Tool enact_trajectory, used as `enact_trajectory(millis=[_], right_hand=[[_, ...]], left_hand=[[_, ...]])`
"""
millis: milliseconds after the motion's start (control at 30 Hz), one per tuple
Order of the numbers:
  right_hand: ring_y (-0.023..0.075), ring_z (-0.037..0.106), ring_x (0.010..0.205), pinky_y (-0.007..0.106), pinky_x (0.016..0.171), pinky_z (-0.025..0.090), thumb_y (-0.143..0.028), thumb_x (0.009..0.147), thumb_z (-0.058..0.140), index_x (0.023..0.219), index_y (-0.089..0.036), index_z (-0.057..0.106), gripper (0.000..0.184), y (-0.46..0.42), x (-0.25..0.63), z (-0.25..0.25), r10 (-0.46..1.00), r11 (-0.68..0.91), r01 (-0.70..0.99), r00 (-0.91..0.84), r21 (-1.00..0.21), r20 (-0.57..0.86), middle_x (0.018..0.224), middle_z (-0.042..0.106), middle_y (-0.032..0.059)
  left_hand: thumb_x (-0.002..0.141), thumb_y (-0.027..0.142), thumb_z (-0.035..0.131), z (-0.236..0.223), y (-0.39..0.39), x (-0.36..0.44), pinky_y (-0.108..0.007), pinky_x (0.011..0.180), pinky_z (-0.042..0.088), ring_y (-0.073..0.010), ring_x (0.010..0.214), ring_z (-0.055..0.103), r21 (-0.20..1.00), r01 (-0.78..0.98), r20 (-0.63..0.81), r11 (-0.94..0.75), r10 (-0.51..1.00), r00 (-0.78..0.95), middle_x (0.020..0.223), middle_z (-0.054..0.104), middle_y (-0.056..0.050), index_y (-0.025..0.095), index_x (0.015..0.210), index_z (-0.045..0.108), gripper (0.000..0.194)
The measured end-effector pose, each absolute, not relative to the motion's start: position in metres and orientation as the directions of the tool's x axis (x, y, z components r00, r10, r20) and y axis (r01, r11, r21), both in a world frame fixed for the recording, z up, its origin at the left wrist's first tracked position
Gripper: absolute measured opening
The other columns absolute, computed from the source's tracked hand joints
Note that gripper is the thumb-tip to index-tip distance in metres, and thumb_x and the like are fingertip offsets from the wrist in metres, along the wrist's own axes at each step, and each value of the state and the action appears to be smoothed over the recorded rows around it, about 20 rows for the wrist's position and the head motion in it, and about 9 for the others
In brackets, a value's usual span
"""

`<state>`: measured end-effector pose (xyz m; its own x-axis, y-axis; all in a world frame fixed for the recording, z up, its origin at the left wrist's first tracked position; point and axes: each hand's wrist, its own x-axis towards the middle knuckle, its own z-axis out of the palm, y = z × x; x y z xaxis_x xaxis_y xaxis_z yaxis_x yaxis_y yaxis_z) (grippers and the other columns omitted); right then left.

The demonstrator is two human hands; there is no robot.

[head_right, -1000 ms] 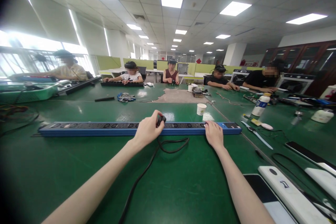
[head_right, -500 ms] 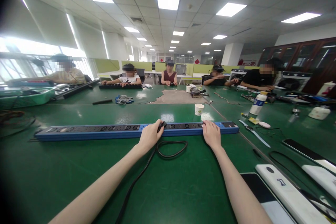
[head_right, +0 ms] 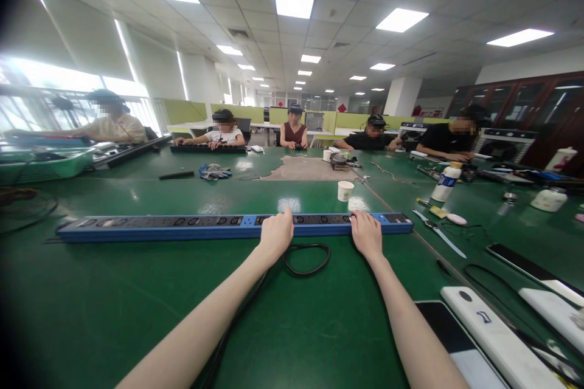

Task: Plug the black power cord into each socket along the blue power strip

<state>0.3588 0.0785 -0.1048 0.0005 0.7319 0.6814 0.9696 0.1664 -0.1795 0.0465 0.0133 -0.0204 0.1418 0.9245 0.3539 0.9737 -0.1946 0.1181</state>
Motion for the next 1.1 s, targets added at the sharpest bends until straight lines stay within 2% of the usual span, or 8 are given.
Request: enact_trajectory(millis=[200,500,667,767,867,967,1033,1100], right_hand=[[0.027,0.058,0.128,0.043,0.108,0.038,-0.036,0.108,0.027,0.13,-0.024,0.067,0.047,0.08,0.36,-0.107,0.748,0.144,0.973,0.012,-0.18,0.663,0.135,0.07,0.0093],[0.0266,0.059,0.128,0.043,0.105,0.041,-0.035,0.105,0.031,0.13,-0.025,0.068,0.045,0.084,0.361,-0.106,0.754,0.145,0.97,0.018,-0.193,0.656,0.136,0.07,0.0085],[0.028,0.059,0.129,0.046,0.108,0.04,-0.037,0.104,0.033,0.129,-0.025,0.069,0.045,0.083,0.359,-0.105,0.764,0.151,0.961,0.034,-0.23,0.644,0.136,0.07,0.0095],[0.0295,0.058,0.13,0.049,0.11,0.039,-0.038,0.104,0.033,0.128,-0.025,0.07,0.046,0.083,0.359,-0.105,0.771,0.163,0.949,0.048,-0.271,0.634,0.136,0.07,0.0099],[0.0332,0.058,0.13,0.054,0.112,0.038,-0.044,0.101,0.042,0.123,-0.025,0.073,0.043,0.086,0.36,-0.094,0.808,0.147,0.914,0.109,-0.377,0.579,0.133,0.071,0.011],[0.0353,0.064,0.123,0.056,0.11,0.042,-0.052,0.095,0.055,0.112,-0.023,0.078,0.041,0.084,0.354,-0.063,0.898,0.172,0.769,0.134,-0.615,0.419,0.125,0.075,0.0127],[0.0335,0.067,0.119,0.051,0.108,0.047,-0.059,0.091,0.061,0.112,-0.023,0.078,0.046,0.075,0.341,-0.032,0.944,0.26,0.564,0.021,-0.783,0.329,0.122,0.076,0.0127],[0.033,0.067,0.12,0.049,0.107,0.05,-0.065,0.086,0.07,0.119,-0.023,0.078,0.054,0.057,0.319,0.002,0.945,0.325,0.406,-0.183,-0.854,0.273,0.123,0.076,0.0118]], left_hand=[[0.104,0.026,0.044,-0.022,0.015,0.043,-0.037,0.084,0.053,-0.03,0.098,0.075,0.133,0.974,0.355,-0.185,0.926,0.128,0.1,0.076,-0.016,0.015,0.115,0.06,0.022],[0.106,0.032,0.042,-0.03,0.008,0.034,-0.037,0.081,0.052,-0.0313,0.092,0.076,0.22,0.955,0.389,-0.201,0.916,0.104,0.095,0.076,-0.014,0.017,0.13,0.053,0.03],[0.109,0.036,0.037,0.008,0.004,0.028,-0.035,0.082,0.051,-0.029,0.09,0.076,0.41,0.884,0.498,-0.226,0.867,-0.009,0.096,0.076,-0.014,0.018,0.133,0.046,0.032],[0.103,0.035,0.05,0.032,0.004,0.019,-0.036,0.083,0.052,-0.03,0.091,0.075,0.536,0.799,0.534,-0.272,0.842,-0.071,0.096,0.076,-0.014,0.016,0.138,0.041,0.041],[0.09,0.025,0.064,0.042,0.006,0.005,-0.034,0.083,0.054,-0.0272,0.09,0.074,0.626,0.682,0.466,-0.378,0.882,0.061,0.097,0.077,-0.011,0.014,0.136,0.045,0.051],[0.084,0.016,0.066,0.044,0.008,-0.008,-0.031,0.087,0.055,-0.0226,0.096,0.074,0.655,0.568,0.415,-0.499,0.865,0.281,0.107,0.079,-0.009,0.016,0.125,0.061,0.042],[0.083,0.012,0.065,0.045,0.007,-0.011,-0.029,0.089,0.055,-0.02,0.096,0.073,0.629,0.524,0.431,-0.574,0.819,0.379,0.113,0.079,-0.006,0.019,0.119,0.071,0.037],[0.085,0.01,0.062,0.047,0.004,-0.01,-0.028,0.091,0.055,-0.0186,0.096,0.073,0.571,0.517,0.484,-0.637,0.771,0.415,0.115,0.079,-0.003,0.023,0.119,0.076,0.039]])
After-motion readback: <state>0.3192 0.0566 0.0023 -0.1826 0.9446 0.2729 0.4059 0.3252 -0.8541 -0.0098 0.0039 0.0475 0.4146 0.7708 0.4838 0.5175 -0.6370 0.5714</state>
